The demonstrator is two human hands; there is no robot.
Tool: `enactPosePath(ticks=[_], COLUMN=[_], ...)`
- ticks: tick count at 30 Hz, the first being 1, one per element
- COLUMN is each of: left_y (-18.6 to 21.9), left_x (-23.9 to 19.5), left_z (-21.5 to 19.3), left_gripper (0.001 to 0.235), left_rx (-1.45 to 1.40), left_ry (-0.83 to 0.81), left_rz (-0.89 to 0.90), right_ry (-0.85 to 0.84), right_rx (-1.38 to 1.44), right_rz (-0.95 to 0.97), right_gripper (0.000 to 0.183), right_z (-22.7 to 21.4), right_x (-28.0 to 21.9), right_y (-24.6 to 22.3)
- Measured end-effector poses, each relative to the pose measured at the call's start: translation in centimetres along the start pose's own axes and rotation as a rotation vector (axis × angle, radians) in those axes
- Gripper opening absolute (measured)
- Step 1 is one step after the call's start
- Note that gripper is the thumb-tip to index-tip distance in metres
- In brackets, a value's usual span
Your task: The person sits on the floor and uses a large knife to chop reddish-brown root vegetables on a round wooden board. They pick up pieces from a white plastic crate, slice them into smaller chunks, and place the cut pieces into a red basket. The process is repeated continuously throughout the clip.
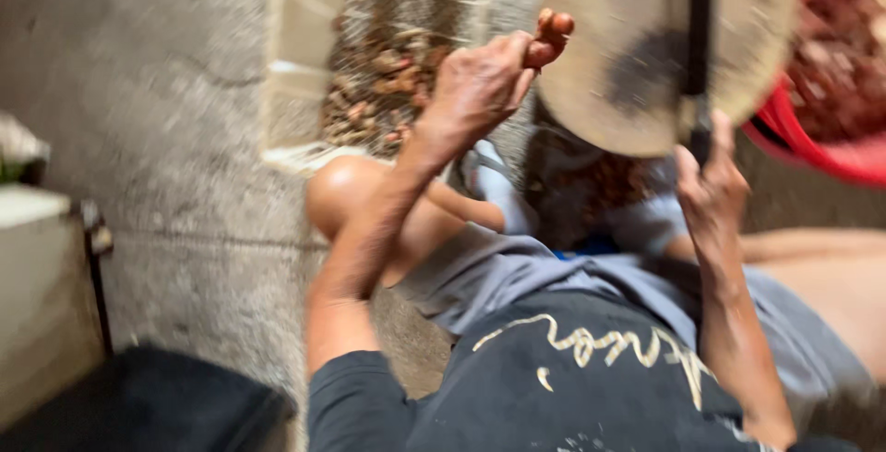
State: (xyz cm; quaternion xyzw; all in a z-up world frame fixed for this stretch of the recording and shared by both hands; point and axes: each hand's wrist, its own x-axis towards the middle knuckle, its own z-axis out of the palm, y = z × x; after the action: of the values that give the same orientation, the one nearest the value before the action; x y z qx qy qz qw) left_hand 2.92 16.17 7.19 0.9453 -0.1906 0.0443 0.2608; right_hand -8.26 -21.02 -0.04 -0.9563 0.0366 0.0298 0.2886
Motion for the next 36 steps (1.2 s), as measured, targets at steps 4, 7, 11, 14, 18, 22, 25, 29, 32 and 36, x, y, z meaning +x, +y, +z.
enactPosePath(ticks=[4, 7, 11, 14, 18, 22, 25, 29, 32, 36], left_y=[5.5, 6.8, 7.6, 8.1, 7.9, 7.9, 7.0, 6.3, 6.5, 6.7], left_x=[2.6, 2.0, 0.3, 0.7, 0.4, 0.1, 0.1, 1.5, 2.4, 3.6], left_z=[10.4, 14.0, 14.3, 13.7, 14.0, 15.8, 16.8, 17.2, 17.4, 17.7], left_gripper=[0.012, 0.009, 0.025, 0.027, 0.007, 0.008, 0.007, 0.012, 0.021, 0.017], left_rx=[0.218, 0.216, 0.024, -0.099, 0.044, 0.223, 0.24, 0.216, 0.174, 0.387], left_ry=[-0.058, -0.067, -0.022, 0.024, 0.002, -0.097, -0.058, -0.067, -0.103, -0.161], left_rz=[0.006, 0.009, -0.02, -0.037, 0.146, -0.044, 0.02, 0.159, 0.207, 0.273], right_ry=[0.007, 0.06, 0.033, -0.033, -0.03, -0.005, -0.007, 0.051, 0.055, 0.068], right_rx=[0.084, 0.159, 0.106, 0.004, 0.011, 0.018, 0.01, -0.045, 0.013, -0.013], right_rz=[0.013, -0.122, -0.19, -0.179, -0.155, -0.185, -0.185, -0.26, -0.218, -0.205], right_gripper=[0.063, 0.063, 0.063, 0.065, 0.067, 0.068, 0.067, 0.067, 0.065, 0.063], right_z=[-1.6, -3.2, -3.6, -3.4, -3.0, -2.7, -2.7, -3.7, -4.5, -4.1], right_x=[-0.3, -1.6, -2.1, -1.8, -2.0, -2.3, -2.1, -1.7, -2.0, -1.9], right_y=[-1.0, -2.0, -2.7, -3.5, -3.8, -3.5, -3.5, -3.8, -4.0, -3.9])
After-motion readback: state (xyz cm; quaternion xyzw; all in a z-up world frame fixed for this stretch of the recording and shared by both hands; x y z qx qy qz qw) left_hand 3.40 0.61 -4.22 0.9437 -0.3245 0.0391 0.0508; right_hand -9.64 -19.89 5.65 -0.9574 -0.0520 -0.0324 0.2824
